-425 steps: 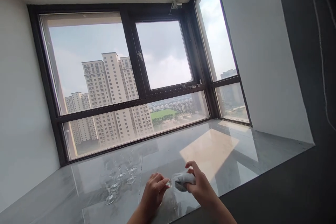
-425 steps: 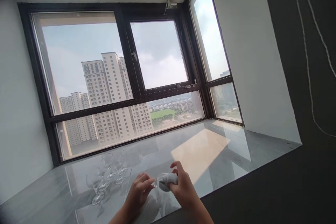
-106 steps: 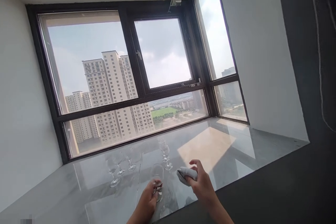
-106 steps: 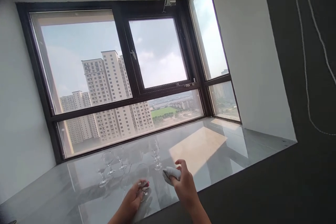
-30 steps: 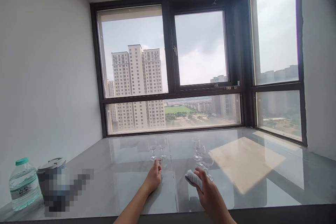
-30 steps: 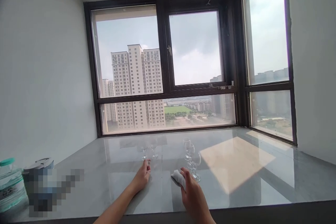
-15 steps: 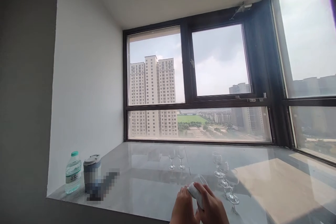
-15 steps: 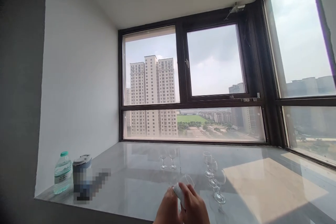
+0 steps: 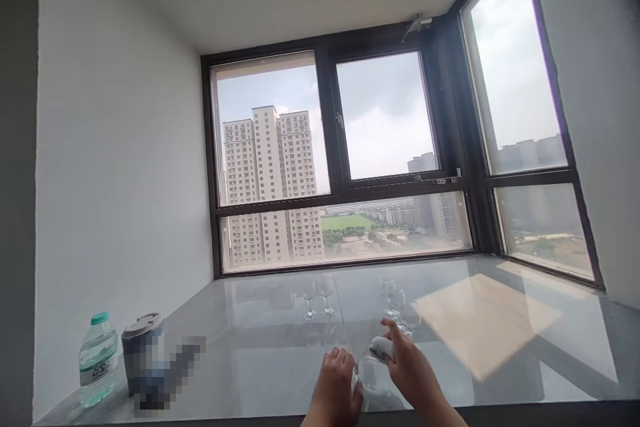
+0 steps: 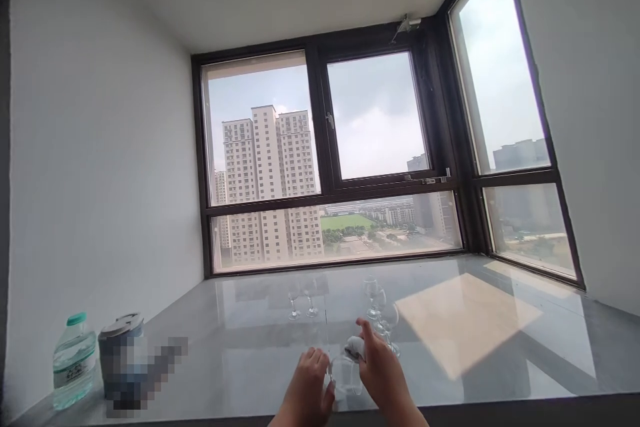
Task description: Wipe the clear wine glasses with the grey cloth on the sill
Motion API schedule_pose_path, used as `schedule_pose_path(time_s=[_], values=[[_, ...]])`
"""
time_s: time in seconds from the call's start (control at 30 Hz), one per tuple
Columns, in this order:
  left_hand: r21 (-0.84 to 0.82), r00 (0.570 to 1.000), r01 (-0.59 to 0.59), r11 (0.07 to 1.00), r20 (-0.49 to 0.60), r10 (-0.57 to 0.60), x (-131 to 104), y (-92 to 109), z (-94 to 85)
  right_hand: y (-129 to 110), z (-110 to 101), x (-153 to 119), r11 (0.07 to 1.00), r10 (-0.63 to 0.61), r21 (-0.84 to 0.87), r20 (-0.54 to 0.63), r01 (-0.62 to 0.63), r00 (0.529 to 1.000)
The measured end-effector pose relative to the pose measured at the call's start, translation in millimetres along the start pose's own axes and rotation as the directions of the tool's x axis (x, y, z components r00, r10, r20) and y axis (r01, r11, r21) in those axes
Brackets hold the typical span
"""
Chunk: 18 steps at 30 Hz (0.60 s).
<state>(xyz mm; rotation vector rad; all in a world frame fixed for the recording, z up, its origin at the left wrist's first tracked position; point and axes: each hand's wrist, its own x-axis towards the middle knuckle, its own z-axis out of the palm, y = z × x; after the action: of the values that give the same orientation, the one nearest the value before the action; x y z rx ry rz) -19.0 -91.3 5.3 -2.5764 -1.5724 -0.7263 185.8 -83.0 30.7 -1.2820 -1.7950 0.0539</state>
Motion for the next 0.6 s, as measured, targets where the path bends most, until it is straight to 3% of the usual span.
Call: schedule_pose_path(time_s=[0.17,0.4,0.5,0.6], values=[[-0.014,0.999,0.000,1.000,0.038,0.000,3.9,-2.6,-0.6,-2.5,-3.5,-18.7,0.984,0.073,0.166,-0.024,-0.068,0.997],[-0.065,0.999,-0.032,0.997,0.015,0.034,9.3,-10.0,0.6,-9.0,-52.4,-51.2,0.900,0.174,0.428,-0.184,-0.080,0.967],[-0.096,0.999,-0.050,0.994,0.004,0.051,13.3,-12.9,2.3,-2.8,-63.0,-63.7,0.900,0.169,0.428,-0.158,-0.087,0.973],[-0.108,0.996,-0.080,0.991,0.025,0.083,24.0,-10.0,6.6,2.5,-59.7,-67.3,0.931,0.166,0.348,-0.142,-0.108,0.976]])
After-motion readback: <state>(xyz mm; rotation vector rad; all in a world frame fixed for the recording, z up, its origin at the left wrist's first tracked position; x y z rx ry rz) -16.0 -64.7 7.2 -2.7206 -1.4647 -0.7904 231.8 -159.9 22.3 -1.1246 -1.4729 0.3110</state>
